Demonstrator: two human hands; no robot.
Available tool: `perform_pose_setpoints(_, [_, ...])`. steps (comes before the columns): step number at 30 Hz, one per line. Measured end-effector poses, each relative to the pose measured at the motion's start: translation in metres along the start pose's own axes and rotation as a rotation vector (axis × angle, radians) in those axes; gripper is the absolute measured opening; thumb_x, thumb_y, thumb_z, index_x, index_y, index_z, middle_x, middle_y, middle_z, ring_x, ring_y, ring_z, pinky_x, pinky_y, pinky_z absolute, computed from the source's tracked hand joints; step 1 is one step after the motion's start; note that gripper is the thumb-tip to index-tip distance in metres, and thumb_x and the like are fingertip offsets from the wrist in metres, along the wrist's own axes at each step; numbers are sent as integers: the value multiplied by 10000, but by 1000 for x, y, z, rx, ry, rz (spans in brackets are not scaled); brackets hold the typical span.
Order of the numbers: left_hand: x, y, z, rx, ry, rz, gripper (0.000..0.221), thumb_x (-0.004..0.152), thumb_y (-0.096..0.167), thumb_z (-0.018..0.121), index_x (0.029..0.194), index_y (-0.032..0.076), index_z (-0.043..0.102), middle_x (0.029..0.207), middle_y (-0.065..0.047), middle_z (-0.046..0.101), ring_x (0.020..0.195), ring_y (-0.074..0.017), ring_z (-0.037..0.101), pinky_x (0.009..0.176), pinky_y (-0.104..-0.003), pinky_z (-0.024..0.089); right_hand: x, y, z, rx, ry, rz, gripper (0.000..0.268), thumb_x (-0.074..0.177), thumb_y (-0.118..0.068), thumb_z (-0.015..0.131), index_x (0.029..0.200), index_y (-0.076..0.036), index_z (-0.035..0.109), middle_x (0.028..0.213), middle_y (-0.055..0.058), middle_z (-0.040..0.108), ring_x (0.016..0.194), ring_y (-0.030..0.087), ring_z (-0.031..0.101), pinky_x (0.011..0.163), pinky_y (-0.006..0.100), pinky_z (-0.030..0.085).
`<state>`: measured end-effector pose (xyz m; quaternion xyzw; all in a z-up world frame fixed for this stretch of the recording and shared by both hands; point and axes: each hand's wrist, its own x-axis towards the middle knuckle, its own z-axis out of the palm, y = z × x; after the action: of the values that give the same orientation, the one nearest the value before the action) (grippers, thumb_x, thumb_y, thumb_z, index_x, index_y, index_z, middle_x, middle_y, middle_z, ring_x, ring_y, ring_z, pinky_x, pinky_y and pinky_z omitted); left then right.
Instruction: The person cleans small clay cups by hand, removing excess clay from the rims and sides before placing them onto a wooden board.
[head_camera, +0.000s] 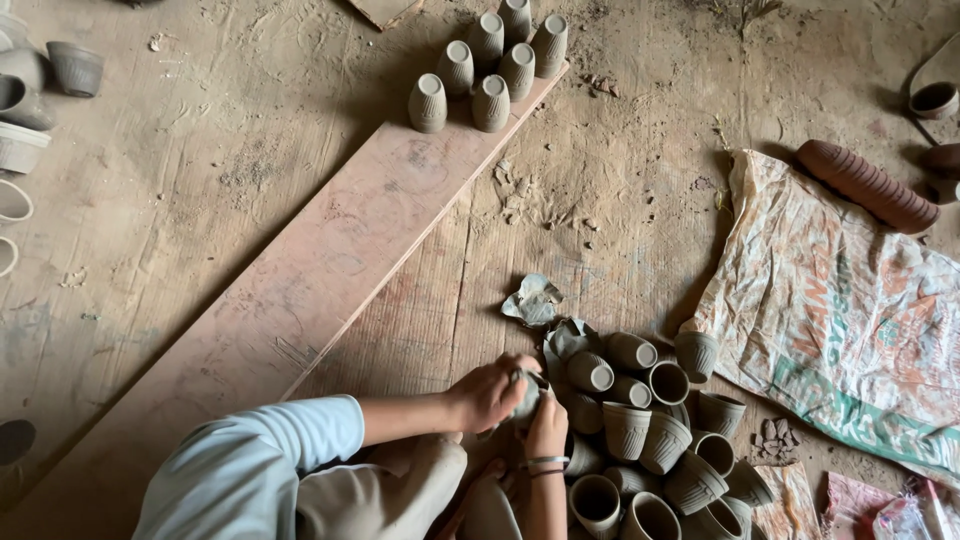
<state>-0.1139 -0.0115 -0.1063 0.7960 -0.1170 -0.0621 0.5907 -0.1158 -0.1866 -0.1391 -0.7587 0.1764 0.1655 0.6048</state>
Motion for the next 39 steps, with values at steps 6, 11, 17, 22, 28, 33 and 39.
perform_pose_setpoints(6, [0,28,-33,587,-73,686,415,1049,413,358,1342,160,508,1130,-154,569,972,-259,510,591,-320,527,31,57,1,561,-109,232,446,1068,-354,392,997,-38,699,820,71,707,711,168,657,632,340,487])
perform_pose_setpoints(11, [-11,16,-10,-144,0,-51,447,1129,511,273,1311,170,496,940,-64,588,842,-195,588,771,-262,502,25,35,0,-548,139,-311,529,1150,-352,369,818,-51,650,743,186,662,688,347,625,641,426,476])
perform_pose_setpoints(17, [-4,-40,7,-441,22,-503,536,1068,519,248,1252,117,550,998,-127,655,863,-273,611,718,-398,527,-12,-30,4,-654,94,-824,276,982,-251,478,875,-62,648,783,181,676,712,401,640,618,440,505])
perform_pose_setpoints(22, [-21,2,-24,301,-39,178,484,1105,440,318,1378,82,493,1145,-184,594,969,-316,596,817,-436,536,19,49,3,5,-253,-152,372,1045,-242,415,931,-25,696,874,211,694,813,438,636,665,417,507])
perform_pose_setpoints(28, [-5,20,-37,380,-11,492,535,1065,496,297,1318,76,509,1121,-164,553,982,-300,558,883,-440,504,26,104,9,-308,22,-693,404,1086,-208,406,1201,102,638,859,220,659,740,400,607,633,441,479])
perform_pose_setpoints(33, [3,-11,-9,-381,116,-329,563,1079,521,261,1269,79,555,1165,-132,633,1094,-276,602,989,-426,500,16,-8,7,-616,14,-412,344,1096,-255,541,844,-59,670,775,182,669,729,367,659,645,450,490])
perform_pose_setpoints(39, [49,-73,-54,-928,-39,-790,664,1080,634,264,942,79,601,818,-119,635,673,-274,609,614,-459,492,33,-144,-50,-728,10,-790,226,954,-306,700,1023,-92,722,949,149,731,832,348,701,694,425,556])
